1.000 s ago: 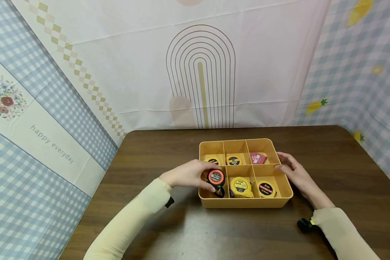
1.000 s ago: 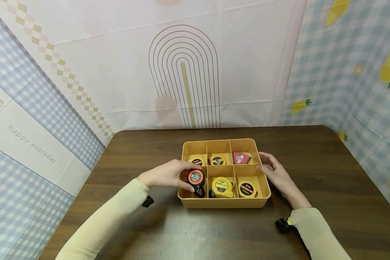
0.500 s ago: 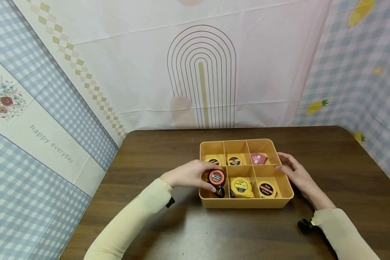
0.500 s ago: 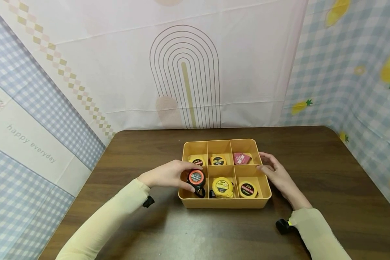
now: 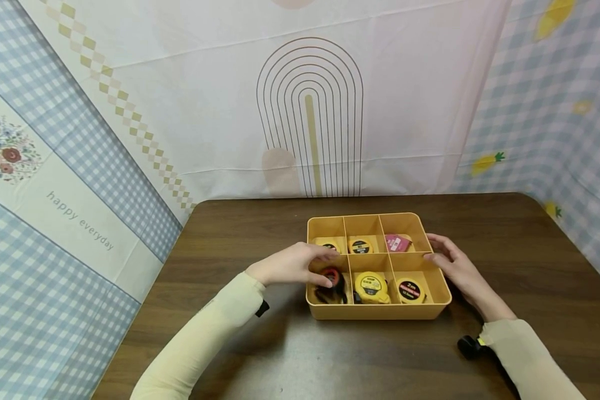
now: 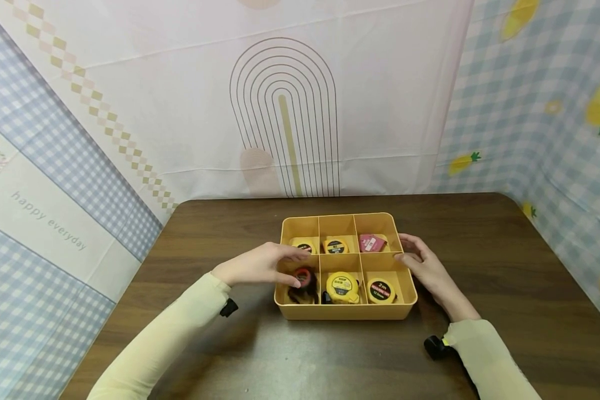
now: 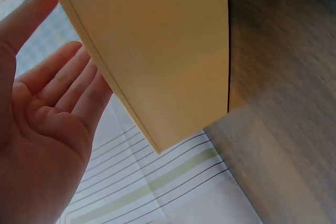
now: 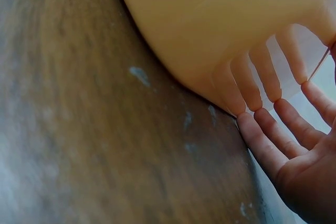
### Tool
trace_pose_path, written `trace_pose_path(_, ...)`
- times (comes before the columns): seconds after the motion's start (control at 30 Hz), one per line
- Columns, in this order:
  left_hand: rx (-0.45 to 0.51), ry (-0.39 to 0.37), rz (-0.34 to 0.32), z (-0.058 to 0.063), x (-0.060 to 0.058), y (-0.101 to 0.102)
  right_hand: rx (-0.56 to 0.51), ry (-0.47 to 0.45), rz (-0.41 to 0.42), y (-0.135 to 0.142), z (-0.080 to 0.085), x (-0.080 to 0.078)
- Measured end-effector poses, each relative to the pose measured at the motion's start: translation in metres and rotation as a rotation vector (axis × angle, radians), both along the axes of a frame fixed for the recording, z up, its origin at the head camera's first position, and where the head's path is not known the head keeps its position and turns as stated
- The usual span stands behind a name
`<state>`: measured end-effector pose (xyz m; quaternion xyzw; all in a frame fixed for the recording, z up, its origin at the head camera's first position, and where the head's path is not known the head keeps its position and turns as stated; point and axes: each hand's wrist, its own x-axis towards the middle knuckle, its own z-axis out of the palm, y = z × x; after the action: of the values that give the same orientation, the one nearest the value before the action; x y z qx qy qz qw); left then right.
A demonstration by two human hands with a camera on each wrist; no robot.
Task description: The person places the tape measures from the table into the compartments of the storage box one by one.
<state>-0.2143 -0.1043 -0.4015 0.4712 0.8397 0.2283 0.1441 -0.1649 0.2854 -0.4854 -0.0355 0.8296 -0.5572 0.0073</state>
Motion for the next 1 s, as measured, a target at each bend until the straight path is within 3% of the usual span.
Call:
trace_pose_path(0.17, 0.021, -0.039, 0.019, 0.0005, -0.002, -0.0039, -0.004, -0.008, 0.003, -0.0004, -0.0011, -0.0001)
trace_pose_path(0.67, 0.068, -0.037, 0.008, 0.0071, -0.0066, -0.0076, -0.021, 0.035, 0.013, 0.0004, -0.0021, -0.0007)
trace_pose_path(1.0, 0.061, 0.033, 0.008, 0.0079, -0.0068, -0.0083, -0.025, 0.009, 0.013, 0.0009, -0.0019, -0.0003)
